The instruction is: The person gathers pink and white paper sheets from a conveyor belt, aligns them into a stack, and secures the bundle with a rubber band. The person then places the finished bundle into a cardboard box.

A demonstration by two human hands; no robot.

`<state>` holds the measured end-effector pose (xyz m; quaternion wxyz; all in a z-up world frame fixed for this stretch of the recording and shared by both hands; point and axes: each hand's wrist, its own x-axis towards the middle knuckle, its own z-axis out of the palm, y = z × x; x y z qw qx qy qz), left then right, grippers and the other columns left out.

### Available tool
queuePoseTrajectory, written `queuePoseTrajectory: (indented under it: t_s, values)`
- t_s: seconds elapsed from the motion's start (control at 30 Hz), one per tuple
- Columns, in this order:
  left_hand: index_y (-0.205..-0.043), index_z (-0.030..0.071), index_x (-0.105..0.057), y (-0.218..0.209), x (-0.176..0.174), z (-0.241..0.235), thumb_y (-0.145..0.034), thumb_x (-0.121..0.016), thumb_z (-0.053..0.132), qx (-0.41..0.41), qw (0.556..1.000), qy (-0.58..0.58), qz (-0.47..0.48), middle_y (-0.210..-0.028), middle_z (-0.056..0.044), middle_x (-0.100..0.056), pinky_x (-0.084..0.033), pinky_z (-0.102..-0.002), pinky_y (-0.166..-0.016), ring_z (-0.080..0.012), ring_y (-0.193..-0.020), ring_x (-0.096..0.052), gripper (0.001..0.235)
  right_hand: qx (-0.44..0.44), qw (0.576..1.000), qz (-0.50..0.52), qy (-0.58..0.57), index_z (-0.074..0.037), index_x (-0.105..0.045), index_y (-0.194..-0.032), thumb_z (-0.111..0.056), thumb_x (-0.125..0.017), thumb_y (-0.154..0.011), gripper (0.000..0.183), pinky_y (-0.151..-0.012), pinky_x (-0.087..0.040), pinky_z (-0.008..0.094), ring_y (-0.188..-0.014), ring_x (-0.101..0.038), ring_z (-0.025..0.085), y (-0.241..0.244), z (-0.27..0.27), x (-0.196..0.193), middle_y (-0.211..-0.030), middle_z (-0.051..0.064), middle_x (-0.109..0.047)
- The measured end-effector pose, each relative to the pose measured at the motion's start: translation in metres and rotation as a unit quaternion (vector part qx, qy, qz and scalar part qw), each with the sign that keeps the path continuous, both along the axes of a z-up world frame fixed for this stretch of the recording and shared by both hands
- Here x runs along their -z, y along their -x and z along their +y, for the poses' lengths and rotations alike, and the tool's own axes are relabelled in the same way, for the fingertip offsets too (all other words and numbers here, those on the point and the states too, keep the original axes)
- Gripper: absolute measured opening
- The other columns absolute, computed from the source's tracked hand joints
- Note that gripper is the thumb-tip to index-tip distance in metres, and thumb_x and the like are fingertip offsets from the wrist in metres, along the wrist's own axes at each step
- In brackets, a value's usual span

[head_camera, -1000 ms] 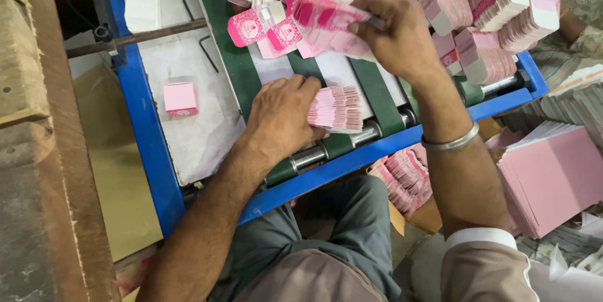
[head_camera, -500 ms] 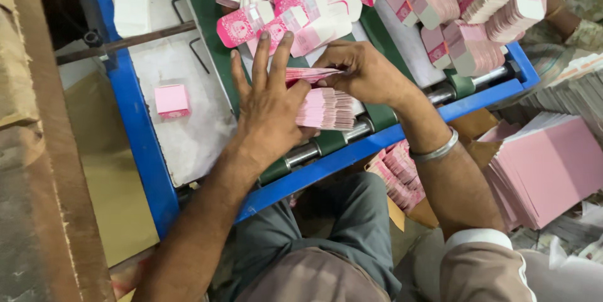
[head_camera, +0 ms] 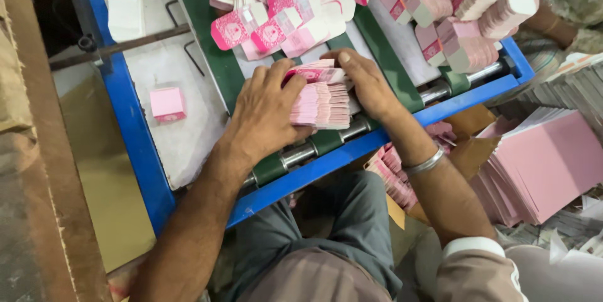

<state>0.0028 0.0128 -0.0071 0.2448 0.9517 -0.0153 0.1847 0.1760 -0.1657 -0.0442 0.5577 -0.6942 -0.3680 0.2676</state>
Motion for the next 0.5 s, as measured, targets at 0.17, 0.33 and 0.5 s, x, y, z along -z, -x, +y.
queuePoseTrajectory:
  t_s: [0.17, 0.33, 0.5]
  values:
    - [-0.136, 0.007, -0.049, -0.003, 0.008, -0.001, -0.058, -0.097, 0.037, -0.015, 1.000, -0.009, 0.009, -0.137, -0.017, -0.050, -0.044, -0.053, -0.094, -0.0381, -0.113, -0.052, 0.096, 0.035, 0.998, 0.049, 0.019, -0.001, -0.067, -0.113, -0.043, -0.049, -0.110, 0.046, -0.075, -0.048, 0.025, -0.082, -0.056, 0.005, 0.006, -0.002, 0.017, -0.091, -0.002, -0.064]
    - [-0.154, 0.008, -0.036, -0.001, -0.001, -0.001, -0.058, -0.096, 0.039, -0.008, 0.999, 0.006, 0.035, -0.136, -0.014, -0.053, -0.043, -0.052, -0.097, -0.0359, -0.117, -0.053, 0.118, 0.025, 0.997, 0.076, 0.018, -0.001, -0.066, -0.107, -0.041, -0.053, -0.109, 0.042, -0.074, -0.050, 0.025, -0.081, -0.057, 0.006, 0.008, 0.002, 0.010, -0.091, -0.001, -0.066]
    - [-0.152, 0.007, -0.035, -0.005, -0.005, -0.002, -0.053, -0.096, 0.048, -0.021, 0.996, -0.080, 0.015, -0.142, -0.022, -0.050, -0.037, -0.056, -0.101, -0.0386, -0.123, -0.049, 0.124, 0.032, 0.999, 0.002, -0.023, -0.002, -0.060, -0.128, -0.049, -0.038, -0.112, 0.055, -0.092, -0.050, 0.027, -0.102, -0.060, 0.009, 0.024, -0.001, 0.020, -0.113, 0.004, -0.066]
